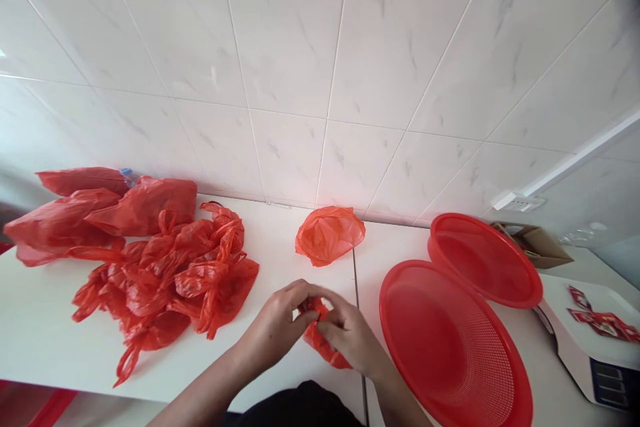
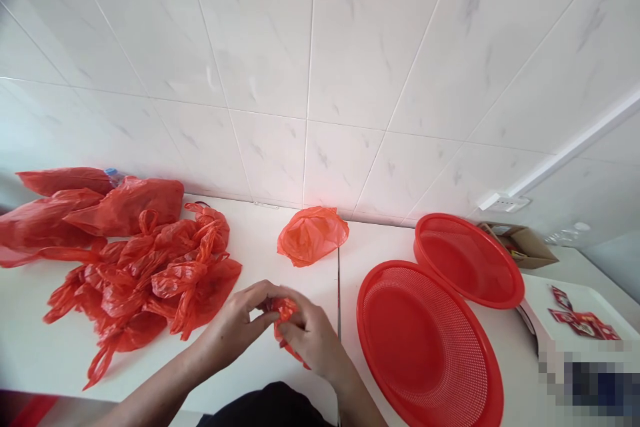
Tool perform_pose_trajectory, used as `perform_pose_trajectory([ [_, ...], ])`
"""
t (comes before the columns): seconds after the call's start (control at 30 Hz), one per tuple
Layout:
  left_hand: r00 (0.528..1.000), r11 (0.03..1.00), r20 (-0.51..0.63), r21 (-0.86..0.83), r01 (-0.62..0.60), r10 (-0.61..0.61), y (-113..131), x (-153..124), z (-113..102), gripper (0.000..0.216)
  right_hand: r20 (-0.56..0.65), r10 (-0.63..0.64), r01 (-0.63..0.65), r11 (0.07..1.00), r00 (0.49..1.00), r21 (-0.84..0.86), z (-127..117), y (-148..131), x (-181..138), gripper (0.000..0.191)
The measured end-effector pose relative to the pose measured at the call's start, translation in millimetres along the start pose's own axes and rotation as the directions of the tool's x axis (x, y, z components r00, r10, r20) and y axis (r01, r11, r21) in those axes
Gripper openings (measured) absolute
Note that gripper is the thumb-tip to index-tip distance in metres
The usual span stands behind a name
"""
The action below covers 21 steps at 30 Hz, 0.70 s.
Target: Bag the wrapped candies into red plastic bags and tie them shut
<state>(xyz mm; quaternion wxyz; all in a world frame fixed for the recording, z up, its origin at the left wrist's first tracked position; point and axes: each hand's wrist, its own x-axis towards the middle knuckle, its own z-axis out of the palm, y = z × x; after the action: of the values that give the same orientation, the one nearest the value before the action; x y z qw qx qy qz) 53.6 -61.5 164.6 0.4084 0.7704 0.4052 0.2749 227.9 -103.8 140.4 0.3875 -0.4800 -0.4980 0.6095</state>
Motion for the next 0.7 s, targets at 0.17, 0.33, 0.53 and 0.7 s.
perform_pose_trajectory([
  [0.17,0.995,0.999,-0.099,-0.041,0.007,-0.011,-5.5,0.0,20.4,0.031,-0.081,0.038,-0.038,0.999,0.996,0.007,7.5,15.9,14.0,0.044],
  [0.33,1.000,1.000,0.001,0.003,-0.013,0.013,-10.3,-1.3,33.2,0.029,-0.246,0.057,-0.034,0.995,0.968,0.097,-0.1,23.3,17.9,0.047],
  [0.53,0.996,0.996,0.071,-0.073,0.057,-0.052,-21.6,2.8,48.8,0.015,-0.242,0.091,-0.077,0.995,0.966,0.068,-11.1,28.8,11.4,0.054],
  [0.7,0.938,0.932,0.005,-0.111,0.346,-0.348,-42.5,5.2,53.5,0.014,-0.250,0.055,-0.076,0.994,0.967,-0.077,-17.9,44.6,-1.5,0.047],
])
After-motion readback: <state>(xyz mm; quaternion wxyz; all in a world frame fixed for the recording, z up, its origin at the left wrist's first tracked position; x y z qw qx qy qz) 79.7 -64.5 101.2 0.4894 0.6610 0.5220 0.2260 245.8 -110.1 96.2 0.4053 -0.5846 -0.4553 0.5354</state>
